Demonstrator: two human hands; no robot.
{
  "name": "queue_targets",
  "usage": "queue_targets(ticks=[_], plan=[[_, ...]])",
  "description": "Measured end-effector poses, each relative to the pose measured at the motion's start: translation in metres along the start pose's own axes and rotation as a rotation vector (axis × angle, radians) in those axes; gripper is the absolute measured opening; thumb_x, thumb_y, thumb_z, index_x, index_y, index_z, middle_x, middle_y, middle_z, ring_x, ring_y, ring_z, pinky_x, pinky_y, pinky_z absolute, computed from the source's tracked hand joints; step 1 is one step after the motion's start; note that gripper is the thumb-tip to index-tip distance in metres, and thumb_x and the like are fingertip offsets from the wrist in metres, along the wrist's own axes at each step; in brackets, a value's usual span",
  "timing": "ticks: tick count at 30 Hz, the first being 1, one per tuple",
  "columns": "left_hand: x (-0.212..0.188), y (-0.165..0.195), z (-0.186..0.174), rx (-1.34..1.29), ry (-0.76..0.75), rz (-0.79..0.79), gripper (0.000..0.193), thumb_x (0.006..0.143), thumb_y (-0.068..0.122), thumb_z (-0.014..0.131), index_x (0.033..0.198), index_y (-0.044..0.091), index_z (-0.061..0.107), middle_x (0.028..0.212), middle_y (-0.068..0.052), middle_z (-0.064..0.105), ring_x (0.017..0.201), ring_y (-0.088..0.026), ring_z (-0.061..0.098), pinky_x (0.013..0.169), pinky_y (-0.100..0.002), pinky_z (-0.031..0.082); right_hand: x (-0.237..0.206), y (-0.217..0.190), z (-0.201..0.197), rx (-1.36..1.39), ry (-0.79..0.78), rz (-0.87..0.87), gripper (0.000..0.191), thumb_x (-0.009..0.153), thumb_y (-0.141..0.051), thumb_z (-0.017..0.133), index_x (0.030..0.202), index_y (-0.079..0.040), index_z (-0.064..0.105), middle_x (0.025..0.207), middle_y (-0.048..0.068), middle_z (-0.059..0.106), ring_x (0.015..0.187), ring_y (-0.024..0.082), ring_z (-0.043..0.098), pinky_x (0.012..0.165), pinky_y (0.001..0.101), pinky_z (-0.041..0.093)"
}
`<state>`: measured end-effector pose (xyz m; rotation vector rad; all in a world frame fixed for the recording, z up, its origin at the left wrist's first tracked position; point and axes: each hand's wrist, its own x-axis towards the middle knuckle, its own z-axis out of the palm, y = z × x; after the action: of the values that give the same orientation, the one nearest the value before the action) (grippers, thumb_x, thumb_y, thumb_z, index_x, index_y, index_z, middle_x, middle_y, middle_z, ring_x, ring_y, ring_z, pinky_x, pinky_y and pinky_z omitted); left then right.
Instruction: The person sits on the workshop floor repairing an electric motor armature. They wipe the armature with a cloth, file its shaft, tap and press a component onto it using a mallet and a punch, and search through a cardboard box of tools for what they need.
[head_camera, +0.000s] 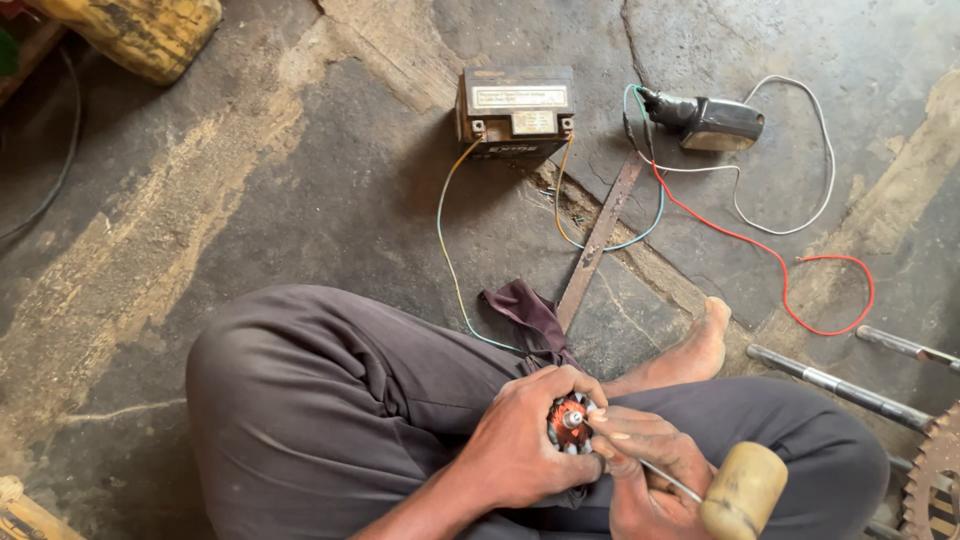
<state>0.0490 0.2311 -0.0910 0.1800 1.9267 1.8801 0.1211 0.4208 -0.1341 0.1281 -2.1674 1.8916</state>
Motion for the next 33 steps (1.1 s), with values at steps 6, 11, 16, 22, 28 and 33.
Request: queue_targets(ticks=[6, 11, 16, 22, 28, 33], plan=[[-0.005, -0.005, 0.011, -0.002, 0.186, 0.014, 0.05, 0.074, 0.035, 0.082, 0.11, 0.008, 0.061, 0.103, -0.011, 0.069, 0.098, -0.032, 0.071, 0.086, -0.04, 0.056, -0.005, 0.003, 0.023, -0.032, 0.084, -0.038, 0.014, 0.098, -0.001, 0.071, 0.106, -0.001, 0.059, 0.105, 0.021, 0.074, 0.113, 0.033, 0.075, 0.109, 0.0499, 0.058], [-0.012, -0.009, 0.022, 0.023, 0.251, -0.013, 0.047, 0.077, 0.031, 0.078, 0.113, 0.007, 0.06, 0.105, -0.013, 0.068, 0.102, -0.033, 0.068, 0.09, -0.042, 0.054, -0.008, 0.001, 0.025, -0.036, 0.127, -0.039, 0.011, 0.1, -0.004, 0.068, 0.105, 0.0, 0.059, 0.107, 0.021, 0.074, 0.115, 0.031, 0.073, 0.117, 0.0556, 0.053], [-0.015, -0.014, 0.035, 0.04, 0.343, 0.002, 0.046, 0.081, 0.029, 0.078, 0.116, 0.006, 0.059, 0.108, -0.015, 0.064, 0.103, -0.037, 0.066, 0.088, -0.045, 0.053, -0.014, -0.003, 0.026, -0.082, 0.112, -0.031, 0.008, 0.101, -0.006, 0.069, 0.104, 0.0, 0.063, 0.108, 0.019, 0.073, 0.117, 0.031, 0.071, 0.119, 0.0581, 0.05], [-0.018, -0.019, 0.048, 0.02, 0.38, -0.033, 0.045, 0.088, 0.032, 0.075, 0.119, 0.006, 0.057, 0.11, -0.017, 0.06, 0.102, -0.039, 0.065, 0.086, -0.047, 0.053, -0.027, 0.014, 0.0, -0.133, 0.0, -0.043, 0.016, 0.1, -0.009, 0.072, 0.114, -0.015, 0.068, 0.107, 0.011, 0.075, 0.114, 0.029, 0.074, 0.123, 0.062, 0.041], [-0.018, -0.02, 0.051, -0.009, 0.392, -0.035, 0.049, 0.087, 0.035, 0.076, 0.12, 0.005, 0.056, 0.11, -0.017, 0.059, 0.101, -0.038, 0.065, 0.084, -0.047, 0.053, -0.023, 0.024, -0.031, -0.107, -0.123, -0.023, 0.025, 0.096, -0.013, 0.074, 0.119, -0.023, 0.07, 0.113, 0.013, 0.075, 0.118, 0.031, 0.072, 0.127, 0.066, 0.033], [-0.016, -0.016, 0.05, 0.011, 0.408, -0.057, 0.048, 0.082, 0.03, 0.077, 0.117, 0.005, 0.056, 0.108, -0.016, 0.06, 0.1, -0.036, 0.066, 0.083, -0.045, 0.053, -0.019, 0.004, 0.009, -0.091, 0.07, 0.035, 0.003, 0.103, -0.006, 0.071, 0.1, -0.006, 0.071, 0.096, 0.018, 0.075, 0.107, 0.029, 0.075, 0.127, 0.0634, 0.039]])
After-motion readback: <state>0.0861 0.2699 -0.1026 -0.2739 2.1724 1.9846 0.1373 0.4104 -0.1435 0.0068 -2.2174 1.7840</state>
